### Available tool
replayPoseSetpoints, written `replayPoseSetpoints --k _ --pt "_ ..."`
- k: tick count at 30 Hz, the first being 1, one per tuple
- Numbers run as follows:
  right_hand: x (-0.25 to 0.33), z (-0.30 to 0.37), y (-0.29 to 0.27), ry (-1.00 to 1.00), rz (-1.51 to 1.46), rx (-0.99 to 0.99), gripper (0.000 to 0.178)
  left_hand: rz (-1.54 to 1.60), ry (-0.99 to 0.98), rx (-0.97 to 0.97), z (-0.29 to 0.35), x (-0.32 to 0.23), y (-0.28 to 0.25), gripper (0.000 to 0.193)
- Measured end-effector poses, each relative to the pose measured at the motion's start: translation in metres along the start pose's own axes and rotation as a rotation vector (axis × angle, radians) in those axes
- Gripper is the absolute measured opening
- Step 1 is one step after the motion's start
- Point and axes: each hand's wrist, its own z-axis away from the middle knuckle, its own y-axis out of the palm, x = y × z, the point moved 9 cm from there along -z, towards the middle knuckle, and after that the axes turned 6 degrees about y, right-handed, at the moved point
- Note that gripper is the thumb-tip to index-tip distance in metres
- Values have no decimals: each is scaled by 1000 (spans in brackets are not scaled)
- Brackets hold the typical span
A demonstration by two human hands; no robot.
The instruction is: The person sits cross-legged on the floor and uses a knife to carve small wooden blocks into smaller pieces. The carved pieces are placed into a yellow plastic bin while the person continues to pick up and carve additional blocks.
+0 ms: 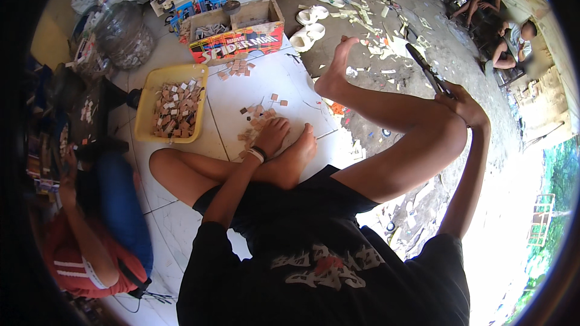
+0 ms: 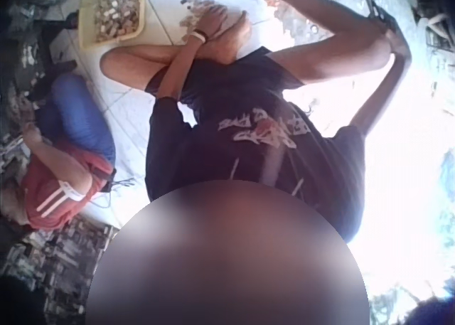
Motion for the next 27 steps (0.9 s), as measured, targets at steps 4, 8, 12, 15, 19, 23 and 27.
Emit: replayPoseSetpoints --k 4,8,12,15,19,23,27 --pt "-3 2 3 13 51 19 74 -110 -72 -37 16 27 -18 19" --pt "-5 0 5 41 -1 32 68 -28 -66 -163 2 32 -35 17" --pt "9 -2 8 -21 68 65 78 3 -4 -156 -45 34 -21 19" --pt "11 -1 7 -15 37 78 77 3 -24 -110 -52 49 -13 16" --pt "-2 0 9 9 -59 87 74 -29 -120 -60 -19 72 -29 13" --pt "-8 -8 12 -22 6 105 70 3 -130 -116 9 58 -62 14" --pt "-1 -17 14 -66 32 125 73 61 192 -68 13 -15 -51 11"
